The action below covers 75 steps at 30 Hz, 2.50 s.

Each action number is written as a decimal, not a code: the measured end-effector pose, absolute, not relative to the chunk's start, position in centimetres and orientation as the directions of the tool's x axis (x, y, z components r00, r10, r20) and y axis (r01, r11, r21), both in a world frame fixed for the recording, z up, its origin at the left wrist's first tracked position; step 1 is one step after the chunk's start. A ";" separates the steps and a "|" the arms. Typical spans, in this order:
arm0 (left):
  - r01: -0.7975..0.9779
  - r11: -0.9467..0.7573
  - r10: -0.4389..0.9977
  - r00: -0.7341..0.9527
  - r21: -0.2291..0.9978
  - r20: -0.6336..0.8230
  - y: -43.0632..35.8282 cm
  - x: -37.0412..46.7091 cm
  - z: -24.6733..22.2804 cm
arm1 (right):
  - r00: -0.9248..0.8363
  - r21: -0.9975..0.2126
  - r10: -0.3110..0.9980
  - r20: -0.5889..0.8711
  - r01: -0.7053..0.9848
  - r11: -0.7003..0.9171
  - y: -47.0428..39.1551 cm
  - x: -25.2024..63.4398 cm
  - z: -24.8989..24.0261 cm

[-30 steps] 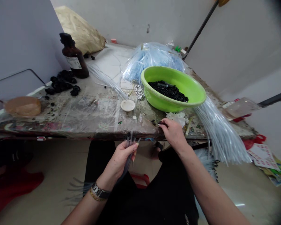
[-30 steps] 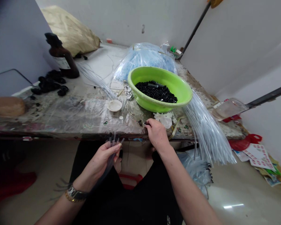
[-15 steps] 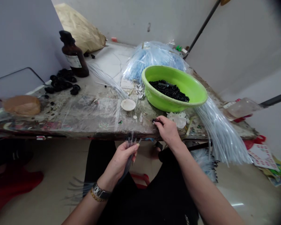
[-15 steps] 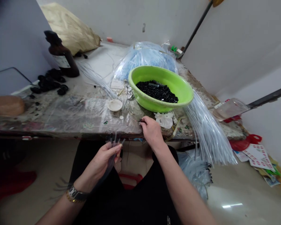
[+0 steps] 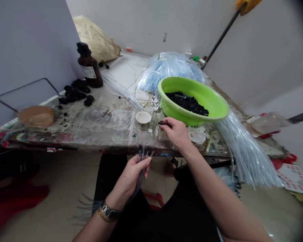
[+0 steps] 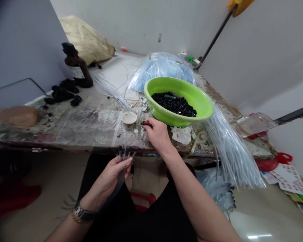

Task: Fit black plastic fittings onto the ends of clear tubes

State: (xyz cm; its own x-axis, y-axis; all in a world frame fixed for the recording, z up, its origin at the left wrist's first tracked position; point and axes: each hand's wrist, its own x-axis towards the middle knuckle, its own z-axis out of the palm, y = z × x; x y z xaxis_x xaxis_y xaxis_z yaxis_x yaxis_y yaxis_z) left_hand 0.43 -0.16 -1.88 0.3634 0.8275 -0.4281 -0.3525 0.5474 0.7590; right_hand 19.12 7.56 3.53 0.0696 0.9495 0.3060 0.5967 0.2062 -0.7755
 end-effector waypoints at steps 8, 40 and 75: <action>-0.416 0.475 0.875 0.320 0.776 -0.364 0.5 -0.5 -2.1 | -0.032 -0.686 0.946 0.323 0.681 0.258 11.3 17.7 4.3; -0.411 0.534 0.844 0.318 0.739 -0.432 0.5 -0.9 -1.8 | -0.223 -0.130 0.947 0.232 0.958 0.257 14.7 14.1 5.4; -0.386 0.403 0.902 0.317 0.830 -0.291 -0.1 -0.5 -0.6 | -0.068 -0.815 0.981 0.181 0.548 0.188 0.1 16.9 5.6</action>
